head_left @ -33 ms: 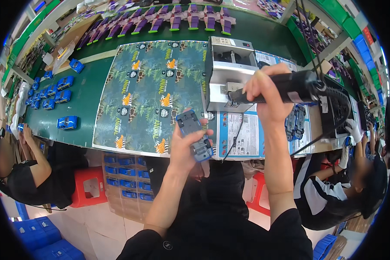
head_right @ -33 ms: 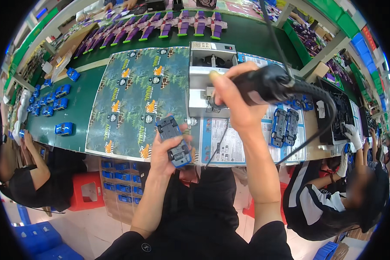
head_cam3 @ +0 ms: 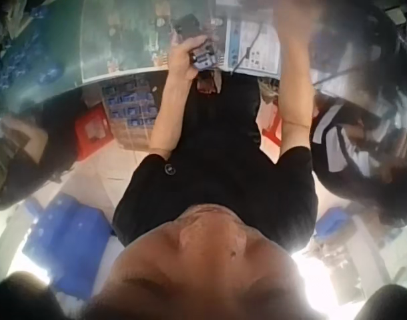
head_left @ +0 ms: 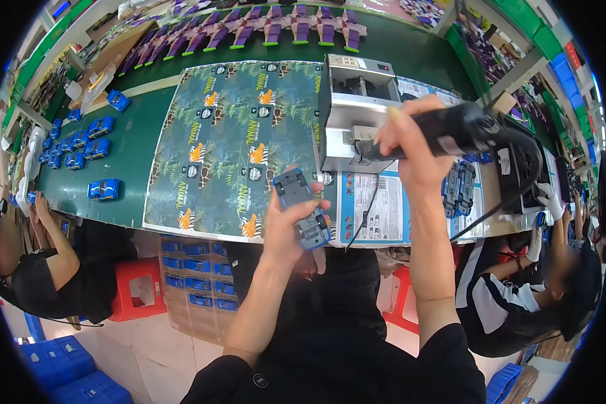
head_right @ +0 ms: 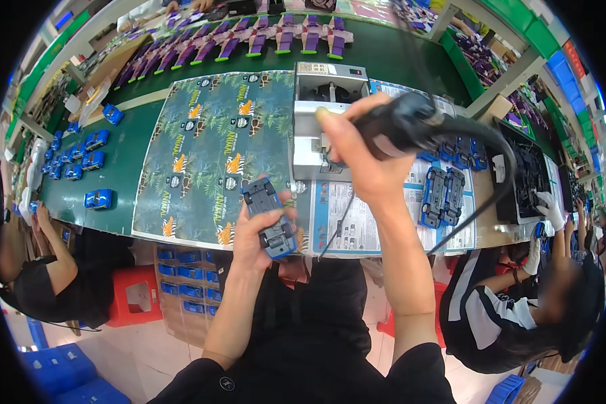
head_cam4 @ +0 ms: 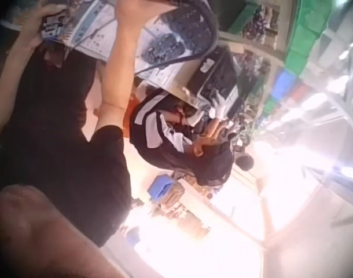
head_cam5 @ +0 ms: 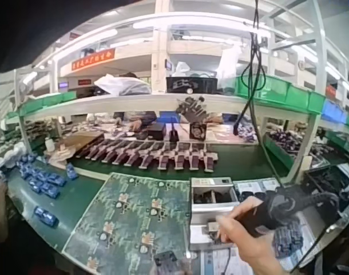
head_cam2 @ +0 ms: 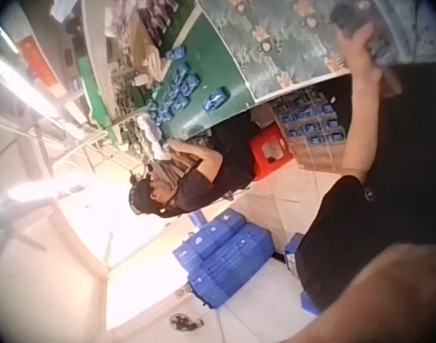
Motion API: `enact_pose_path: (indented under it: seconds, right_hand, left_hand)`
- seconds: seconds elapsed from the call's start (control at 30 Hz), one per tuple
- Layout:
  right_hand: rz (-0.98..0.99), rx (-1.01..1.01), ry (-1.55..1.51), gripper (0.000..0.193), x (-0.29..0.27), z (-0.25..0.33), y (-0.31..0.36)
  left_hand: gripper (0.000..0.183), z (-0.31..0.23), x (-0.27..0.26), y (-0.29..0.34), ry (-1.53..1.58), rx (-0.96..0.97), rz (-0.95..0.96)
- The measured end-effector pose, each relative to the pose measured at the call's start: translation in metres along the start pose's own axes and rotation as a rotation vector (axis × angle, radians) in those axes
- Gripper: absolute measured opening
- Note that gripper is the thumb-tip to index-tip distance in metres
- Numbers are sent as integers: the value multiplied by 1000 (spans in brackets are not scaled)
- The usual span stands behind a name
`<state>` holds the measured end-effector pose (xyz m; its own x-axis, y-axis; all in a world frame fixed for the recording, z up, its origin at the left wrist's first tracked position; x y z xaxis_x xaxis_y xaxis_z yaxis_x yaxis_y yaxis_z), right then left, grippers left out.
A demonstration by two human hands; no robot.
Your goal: The recorder is assembling small plastic toy cars by attaching the base to the body using an electric screwdriver at a factory workbench.
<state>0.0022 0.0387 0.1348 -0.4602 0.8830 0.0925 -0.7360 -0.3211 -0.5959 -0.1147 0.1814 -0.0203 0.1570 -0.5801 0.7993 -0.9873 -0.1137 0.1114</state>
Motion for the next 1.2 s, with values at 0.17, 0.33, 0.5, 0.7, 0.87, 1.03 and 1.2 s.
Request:
enact_pose_path:
  seconds: [0.17,0.33,0.5,0.7,0.87,1.03,1.2]
  right_hand:
    - [102,45,238,20,19,2,-16]
    - [125,286,-9,17,11,-6,1]
    - [283,73,-414,23,23,30,40]
    - [212,175,-369,30,42,33,65]
    - [230,190,-360,27,46,31,70]
    - [258,229,-339,25,50,27,69]
    - [386,268,-331,30,61,16,68]
  left_hand:
    - [74,-1,-4,-3,124,7,-7]
    - [79,1,-7,-8,132,54,17]
    - [78,-2,2,-9,56,34,10]
    - [76,-1,-1,-8,23,49,5]
    - [76,0,0,-8,22,57,7]
    - [75,0,0,-7,26,60,10]
    - [73,-3,4,-6,-36,64,4]
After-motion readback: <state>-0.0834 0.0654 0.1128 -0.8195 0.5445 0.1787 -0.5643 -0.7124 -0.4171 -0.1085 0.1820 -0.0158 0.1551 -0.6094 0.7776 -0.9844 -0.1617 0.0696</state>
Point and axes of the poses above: each hand's wrist, its own y-axis away from the middle knuckle, its own x-axis out of the palm, z = x × y, the point moved 4 cm from there along -y, towards the middle knuckle, and after that the axes turned 10 degrees about z, right-handed, at the moved point
